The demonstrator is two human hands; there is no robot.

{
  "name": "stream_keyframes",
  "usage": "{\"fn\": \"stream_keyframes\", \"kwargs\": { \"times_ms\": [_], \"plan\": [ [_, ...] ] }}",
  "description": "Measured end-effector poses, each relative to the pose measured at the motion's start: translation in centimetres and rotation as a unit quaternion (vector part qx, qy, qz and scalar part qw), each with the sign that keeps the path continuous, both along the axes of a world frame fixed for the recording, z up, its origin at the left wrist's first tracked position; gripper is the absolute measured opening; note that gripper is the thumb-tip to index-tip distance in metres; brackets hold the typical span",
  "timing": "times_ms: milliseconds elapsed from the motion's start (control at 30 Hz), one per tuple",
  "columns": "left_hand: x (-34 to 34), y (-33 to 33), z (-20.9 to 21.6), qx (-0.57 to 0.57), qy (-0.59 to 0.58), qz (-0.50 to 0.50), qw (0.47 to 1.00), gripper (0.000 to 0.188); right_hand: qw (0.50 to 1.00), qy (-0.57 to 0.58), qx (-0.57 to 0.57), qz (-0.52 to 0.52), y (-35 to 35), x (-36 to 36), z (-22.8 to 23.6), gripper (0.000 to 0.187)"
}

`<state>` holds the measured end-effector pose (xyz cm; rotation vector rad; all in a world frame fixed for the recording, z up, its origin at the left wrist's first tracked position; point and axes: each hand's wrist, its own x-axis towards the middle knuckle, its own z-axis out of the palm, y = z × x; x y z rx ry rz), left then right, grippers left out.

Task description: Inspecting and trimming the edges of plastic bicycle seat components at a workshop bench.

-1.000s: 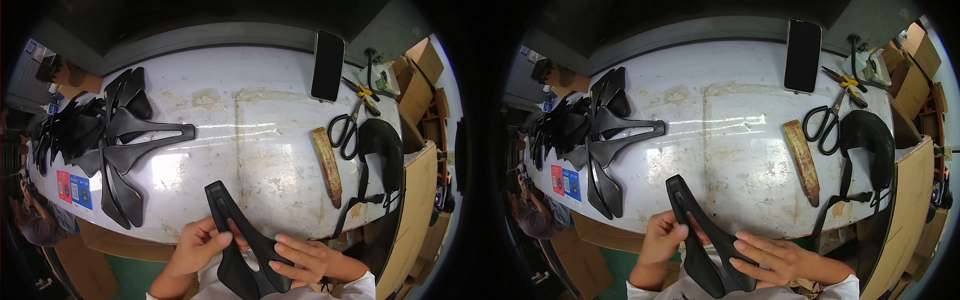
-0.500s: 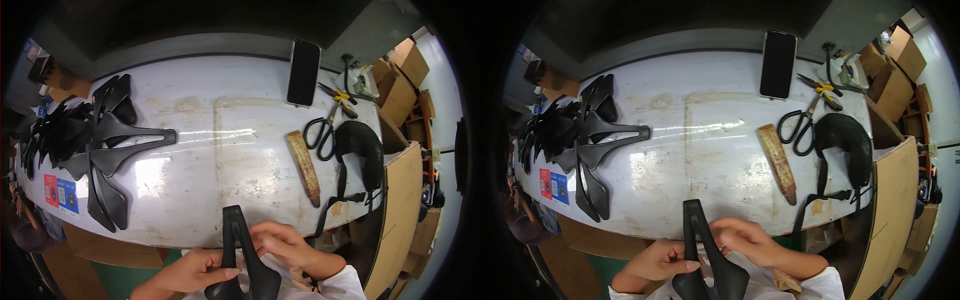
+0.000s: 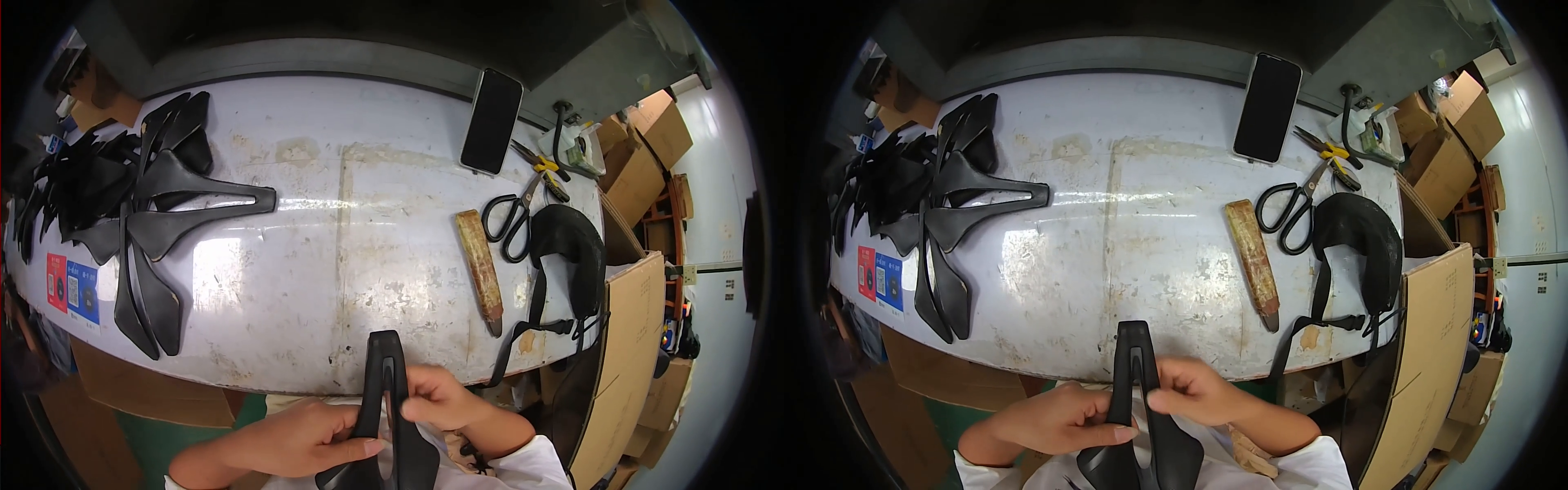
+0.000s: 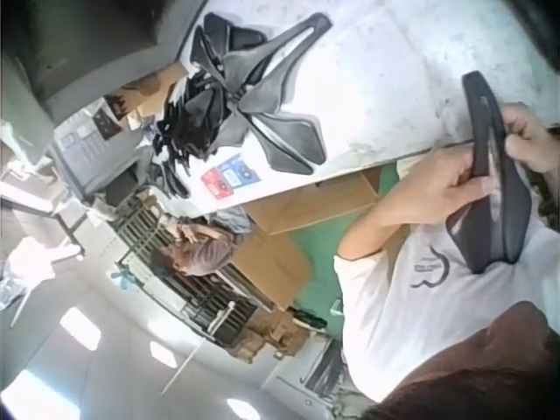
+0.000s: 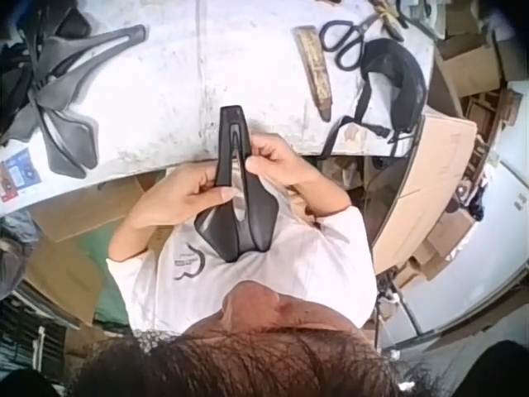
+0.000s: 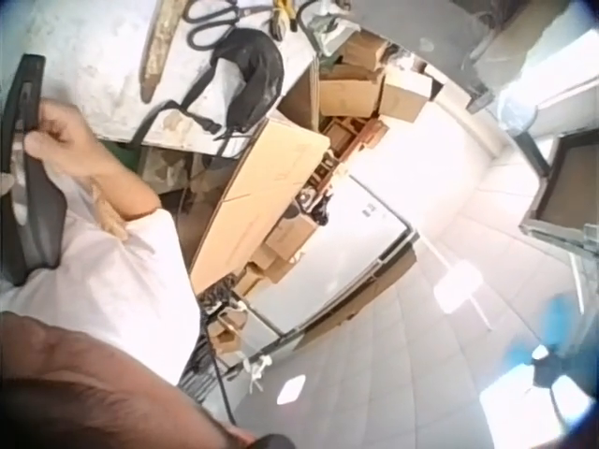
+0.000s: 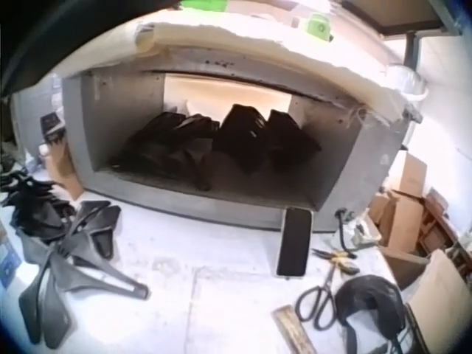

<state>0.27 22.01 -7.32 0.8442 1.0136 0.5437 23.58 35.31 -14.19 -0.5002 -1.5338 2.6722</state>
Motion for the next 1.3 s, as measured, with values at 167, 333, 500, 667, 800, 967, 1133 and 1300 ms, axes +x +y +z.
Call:
{"fn": "stream_keyframes", "kwargs": {
  "times_ms": [167, 333, 500, 667, 800, 967, 1133, 1300],
  "plan": [
    [0.1, 0.4, -0.3, 0.036, -0.002, -0.009, 0.999, 0.033, 0.996, 0.003, -0.084, 0.036, -0.1, 0.7, -0.3, 0.03],
    [0.0, 0.7, 0.2, 0.024, 0.01, -0.013, 1.0, 0.034, 0.989, -0.078, -0.126, 0.022, 0.0, -0.6, 3.3, 0.036],
    [0.0, 1.4, 0.8, 0.03, 0.021, -0.031, 0.999, 0.035, 0.989, -0.134, 0.003, 0.065, 1.3, -1.1, 4.1, 0.034],
    [0.2, 1.6, 0.9, 0.049, 0.028, -0.04, 0.998, 0.035, 0.983, -0.173, -0.008, 0.062, 1.2, -1.3, 4.8, 0.035],
    [-0.1, 1.7, 1.4, 0.033, 0.018, -0.043, 0.998, 0.035, 0.988, -0.075, -0.123, 0.06, 1.9, -0.3, 3.9, 0.044],
    [0.1, 1.4, 0.5, 0.02, 0.012, -0.044, 0.999, 0.037, 0.985, -0.094, -0.129, 0.07, 1.5, 0.0, 4.0, 0.055],
    [0.3, 1.7, 0.5, 0.029, 0.014, -0.048, 0.998, 0.038, 0.986, -0.141, 0.012, 0.087, 1.2, -0.2, 4.8, 0.058],
    [-0.1, 1.9, 0.8, 0.024, 0.011, -0.053, 0.998, 0.036, 0.992, -0.093, -0.048, 0.064, 1.2, 0.2, 4.2, 0.054]
  ]
}}
